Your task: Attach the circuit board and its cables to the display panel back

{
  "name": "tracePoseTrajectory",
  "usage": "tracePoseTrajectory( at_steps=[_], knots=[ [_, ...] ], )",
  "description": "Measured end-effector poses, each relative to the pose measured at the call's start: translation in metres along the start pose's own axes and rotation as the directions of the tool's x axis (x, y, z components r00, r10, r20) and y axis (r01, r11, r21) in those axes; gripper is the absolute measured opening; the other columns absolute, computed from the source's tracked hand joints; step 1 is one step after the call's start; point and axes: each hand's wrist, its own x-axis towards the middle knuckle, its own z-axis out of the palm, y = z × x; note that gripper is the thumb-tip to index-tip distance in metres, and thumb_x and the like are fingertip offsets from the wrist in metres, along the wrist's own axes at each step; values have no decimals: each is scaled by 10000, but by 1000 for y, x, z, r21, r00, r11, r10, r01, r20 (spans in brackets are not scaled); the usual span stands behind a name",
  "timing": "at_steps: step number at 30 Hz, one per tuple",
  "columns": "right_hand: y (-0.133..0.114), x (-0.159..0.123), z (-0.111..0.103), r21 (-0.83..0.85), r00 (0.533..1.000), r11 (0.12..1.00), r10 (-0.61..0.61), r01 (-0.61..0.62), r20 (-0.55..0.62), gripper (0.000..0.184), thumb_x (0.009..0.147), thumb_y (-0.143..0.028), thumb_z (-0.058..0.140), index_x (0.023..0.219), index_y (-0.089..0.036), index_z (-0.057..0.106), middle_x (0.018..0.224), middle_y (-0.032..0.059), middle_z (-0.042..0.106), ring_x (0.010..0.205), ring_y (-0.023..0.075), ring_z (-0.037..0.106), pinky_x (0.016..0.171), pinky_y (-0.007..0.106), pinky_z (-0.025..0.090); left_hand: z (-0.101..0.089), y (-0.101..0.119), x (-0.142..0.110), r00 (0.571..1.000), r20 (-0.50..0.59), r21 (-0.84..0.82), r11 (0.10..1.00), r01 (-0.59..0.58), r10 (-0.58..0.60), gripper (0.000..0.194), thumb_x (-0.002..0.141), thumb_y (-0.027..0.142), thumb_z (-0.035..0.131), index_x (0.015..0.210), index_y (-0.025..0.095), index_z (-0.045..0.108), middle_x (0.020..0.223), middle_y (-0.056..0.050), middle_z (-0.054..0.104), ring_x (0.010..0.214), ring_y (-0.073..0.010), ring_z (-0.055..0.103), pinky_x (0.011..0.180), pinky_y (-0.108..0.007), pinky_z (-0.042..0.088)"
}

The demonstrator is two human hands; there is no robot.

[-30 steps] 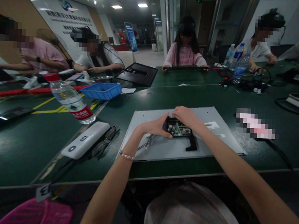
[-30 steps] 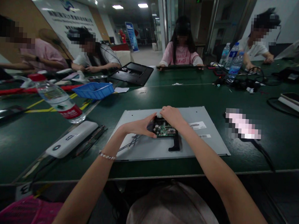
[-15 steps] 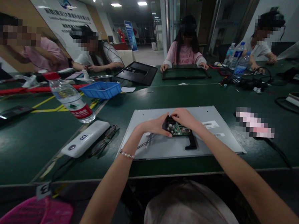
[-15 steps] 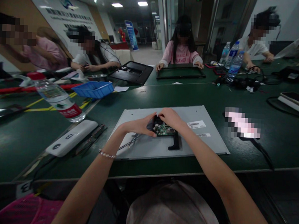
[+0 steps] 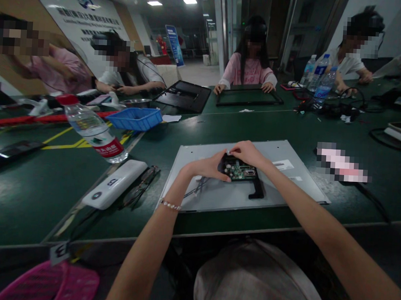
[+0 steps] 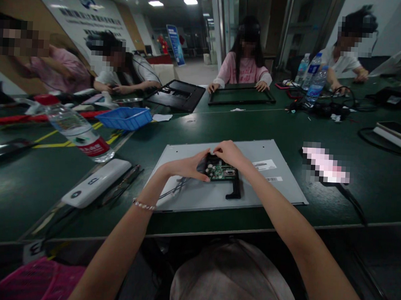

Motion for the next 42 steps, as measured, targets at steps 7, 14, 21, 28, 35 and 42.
tracePoseTrajectory(
  at_steps=[7,14,21,28,35,42],
  knots=[
    [21,6,-8,41,993,993,111,-110,-27,195,817,-201,609,941,-144,749,913,81,745,830,167,677,769,242,490,1,-3,-2,995,5,33,995,97,-97,1195,587,599,746,1488,158,95,1552,-176,164,1405,-387,208,1159,-502,174],
    [14,25,-6,-10,986,998,70,-69,151,193,751,-166,671,931,-150,740,905,60,746,823,162,679,712,207,483,0,-3,-1,999,14,5,999,33,-33,1173,603,595,743,1488,159,108,1546,-169,187,1404,-363,228,1156,-492,193],
    [9,36,-3,-5,983,996,87,-87,163,154,725,-105,645,843,-151,733,843,49,737,784,151,664,695,197,468,2,-6,0,1000,-4,-7,1000,-5,5,1177,596,584,761,1486,155,121,1533,-175,218,1389,-375,257,1149,-514,207],
    [18,33,-14,288,967,925,218,-248,132,166,772,-152,612,891,-134,725,847,56,734,719,126,643,622,191,478,2,-5,-3,998,-22,-13,998,-67,66,1165,624,580,747,1499,202,76,1551,-137,192,1401,-362,239,1157,-506,200],
    [17,33,3,237,972,952,152,-192,179,145,732,-130,645,839,-133,743,789,46,738,725,131,659,646,183,467,1,-4,-3,999,-7,1,999,-38,38,1184,625,573,750,1498,167,61,1555,-163,157,1411,-357,210,1161,-508,184],
    [14,28,11,89,990,990,101,-110,103,149,724,-196,693,859,-166,751,830,39,744,761,152,668,681,206,470,1,-6,-2,999,-5,-18,998,-52,52,1178,616,560,761,1495,158,87,1555,-163,160,1413,-355,206,1161,-498,188]
  ],
)
